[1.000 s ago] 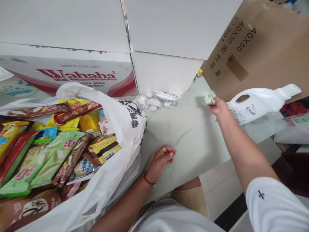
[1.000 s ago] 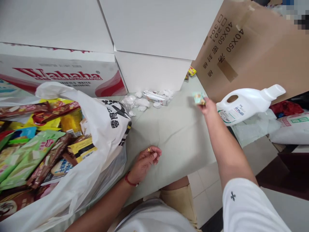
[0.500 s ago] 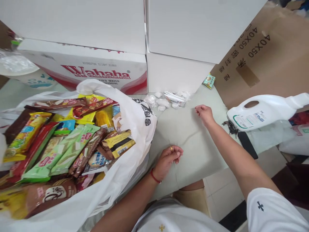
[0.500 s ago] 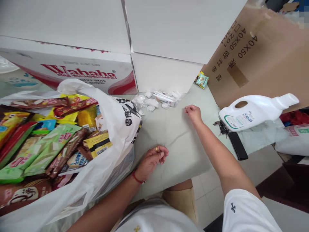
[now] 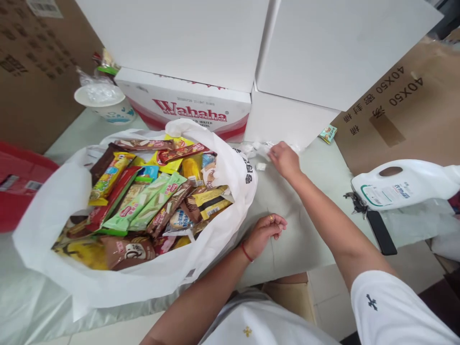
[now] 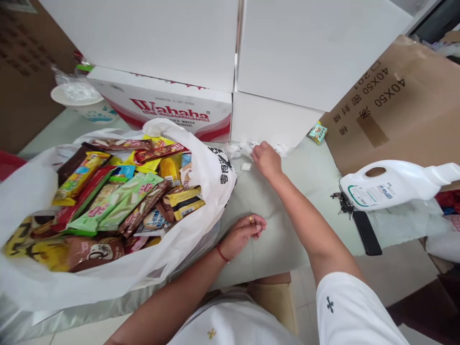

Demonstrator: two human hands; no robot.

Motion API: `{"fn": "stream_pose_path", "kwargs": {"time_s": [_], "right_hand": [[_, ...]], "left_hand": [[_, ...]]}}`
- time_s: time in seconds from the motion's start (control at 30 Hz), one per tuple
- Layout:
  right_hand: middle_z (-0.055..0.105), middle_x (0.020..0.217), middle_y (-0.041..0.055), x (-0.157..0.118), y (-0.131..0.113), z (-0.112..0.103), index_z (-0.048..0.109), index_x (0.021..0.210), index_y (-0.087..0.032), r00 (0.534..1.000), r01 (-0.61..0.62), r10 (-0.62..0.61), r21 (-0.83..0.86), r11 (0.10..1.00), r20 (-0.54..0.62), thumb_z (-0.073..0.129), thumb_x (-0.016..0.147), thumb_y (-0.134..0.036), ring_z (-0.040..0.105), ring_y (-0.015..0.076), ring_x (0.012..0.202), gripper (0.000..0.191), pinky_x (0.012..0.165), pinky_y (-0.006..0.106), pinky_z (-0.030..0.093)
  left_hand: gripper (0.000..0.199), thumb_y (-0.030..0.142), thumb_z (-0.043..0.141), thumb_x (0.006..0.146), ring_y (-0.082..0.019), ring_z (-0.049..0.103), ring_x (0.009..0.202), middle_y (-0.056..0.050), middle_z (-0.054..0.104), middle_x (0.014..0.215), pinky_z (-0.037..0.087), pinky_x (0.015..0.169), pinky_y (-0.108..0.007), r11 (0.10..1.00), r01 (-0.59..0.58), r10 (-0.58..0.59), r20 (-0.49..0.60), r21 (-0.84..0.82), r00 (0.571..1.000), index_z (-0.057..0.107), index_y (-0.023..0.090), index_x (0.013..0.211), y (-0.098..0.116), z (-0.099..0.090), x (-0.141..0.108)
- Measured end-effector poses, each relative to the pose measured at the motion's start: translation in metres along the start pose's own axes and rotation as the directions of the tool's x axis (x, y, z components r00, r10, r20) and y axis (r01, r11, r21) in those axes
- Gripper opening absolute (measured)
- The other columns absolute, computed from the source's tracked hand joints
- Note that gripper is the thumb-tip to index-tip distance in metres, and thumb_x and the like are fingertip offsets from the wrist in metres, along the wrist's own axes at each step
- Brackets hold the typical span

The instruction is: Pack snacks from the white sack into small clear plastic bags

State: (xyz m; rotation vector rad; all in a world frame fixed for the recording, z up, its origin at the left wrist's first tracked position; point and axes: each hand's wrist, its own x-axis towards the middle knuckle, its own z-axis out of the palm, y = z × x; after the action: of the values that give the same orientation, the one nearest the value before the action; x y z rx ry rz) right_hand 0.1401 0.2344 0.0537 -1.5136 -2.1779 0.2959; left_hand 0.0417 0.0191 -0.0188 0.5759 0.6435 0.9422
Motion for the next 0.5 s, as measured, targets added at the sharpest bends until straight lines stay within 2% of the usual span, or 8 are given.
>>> {"fn": "stream_pose_path", "kwargs": {"time_s": [0.07, 0.1, 0.17, 0.23, 0.27, 0.37, 0.43, 0.5], "right_hand": [[0.058, 0.082, 0.0025, -0.026, 0.0, -0.018, 0.062, 0.082, -0.021, 0.983, -0.108, 0.155, 0.362, 0.926, -0.103, 0.066, 0.09, -0.04, 0.05, 0.0165, 0.073, 0.021, 0.062, 0.028, 0.039], [0.053, 0.076, -0.0001, -0.044, 0.0, -0.029, 0.061, 0.081, -0.022, 0.966, -0.174, 0.251, 0.55, 0.817, -0.066, 0.069, 0.087, -0.046, 0.046, 0.0139, 0.066, 0.027, 0.057, 0.026, 0.035], [0.044, 0.067, -0.004, -0.084, -0.001, -0.045, 0.058, 0.079, -0.022, 0.91, -0.344, 0.388, 0.791, 0.506, 0.148, 0.079, 0.078, -0.053, 0.036, 0.0099, 0.056, 0.038, 0.048, 0.022, 0.026], [0.041, 0.064, -0.0055, -0.127, -0.006, -0.049, 0.058, 0.077, -0.021, 0.823, -0.497, 0.436, 0.833, 0.244, 0.364, 0.087, 0.07, -0.053, 0.031, 0.0074, 0.053, 0.044, 0.044, 0.02, 0.019], [0.041, 0.062, -0.0057, -0.147, -0.009, -0.047, 0.059, 0.076, -0.02, 0.779, -0.553, 0.448, 0.817, 0.163, 0.438, 0.089, 0.067, -0.052, 0.03, 0.0066, 0.052, 0.045, 0.043, 0.019, 0.018], [0.042, 0.059, -0.0059, -0.193, -0.017, -0.028, 0.062, 0.074, -0.019, 0.689, -0.624, 0.519, 0.778, 0.072, 0.505, 0.091, 0.062, -0.053, 0.027, 0.0055, 0.05, 0.047, 0.041, 0.019, 0.016], [0.042, 0.059, -0.0064, -0.21, -0.018, -0.016, 0.062, 0.073, -0.019, 0.679, -0.594, 0.593, 0.798, 0.098, 0.433, 0.091, 0.062, -0.054, 0.028, 0.0056, 0.05, 0.047, 0.042, 0.02, 0.019], [0.043, 0.059, -0.0065, -0.219, -0.017, -0.01, 0.064, 0.075, -0.02, 0.695, -0.546, 0.645, 0.817, 0.187, 0.317, 0.087, 0.066, -0.056, 0.03, 0.0068, 0.05, 0.043, 0.043, 0.021, 0.023]], "left_hand": [[0.034, 0.043, 0.076, 0.074, -0.011, 0.052, 0.068, -0.005, 0.066, 0.084, 0.036, 0.062, -0.026, 0.999, -0.008, 0.008, 0.003, -0.033, 1.0, 0.071, 0.014, 0.091, 0.002, 0.0, 0.0], [0.037, 0.046, 0.075, 0.076, -0.011, 0.052, 0.068, -0.005, 0.066, 0.085, 0.035, 0.061, -0.025, 0.998, -0.012, 0.012, -0.004, -0.059, 1.0, 0.07, 0.013, 0.091, 0.003, 0.0, 0.001], [0.046, 0.056, 0.071, 0.08, -0.011, 0.054, 0.068, -0.006, 0.066, 0.088, 0.035, 0.06, -0.024, 0.992, -0.019, 0.016, -0.028, -0.128, 0.999, 0.069, 0.013, 0.095, 0.005, 0.0, 0.002], [0.053, 0.064, 0.068, 0.081, -0.011, 0.056, 0.069, -0.007, 0.067, 0.094, 0.035, 0.058, -0.023, 0.98, -0.011, 0.003, -0.044, -0.198, 0.999, 0.067, 0.015, 0.102, 0.006, 0.001, 0.003], [0.055, 0.066, 0.068, 0.081, -0.011, 0.057, 0.07, -0.007, 0.067, 0.096, 0.035, 0.057, -0.022, 0.975, -0.001, -0.008, -0.041, -0.22, 0.999, 0.065, 0.016, 0.104, 0.006, 0.001, 0.003], [0.052, 0.064, 0.073, 0.078, -0.01, 0.058, 0.071, -0.004, 0.065, 0.095, 0.034, 0.054, -0.02, 0.98, 0.028, -0.03, -0.008, -0.199, 1.0, 0.061, 0.019, 0.101, 0.004, 0.002, 0.002], [0.05, 0.062, 0.077, 0.076, -0.009, 0.058, 0.07, -0.001, 0.062, 0.09, 0.034, 0.052, -0.018, 0.988, 0.033, -0.036, -0.013, -0.15, 0.999, 0.059, 0.019, 0.096, 0.002, 0.003, 0.001], [0.053, 0.068, 0.072, 0.077, -0.009, 0.058, 0.067, 0.0, 0.06, 0.087, 0.032, 0.048, -0.018, 0.989, 0.048, -0.054, -0.041, -0.141, 0.998, 0.058, 0.019, 0.094, 0.001, 0.003, 0.001]]}}
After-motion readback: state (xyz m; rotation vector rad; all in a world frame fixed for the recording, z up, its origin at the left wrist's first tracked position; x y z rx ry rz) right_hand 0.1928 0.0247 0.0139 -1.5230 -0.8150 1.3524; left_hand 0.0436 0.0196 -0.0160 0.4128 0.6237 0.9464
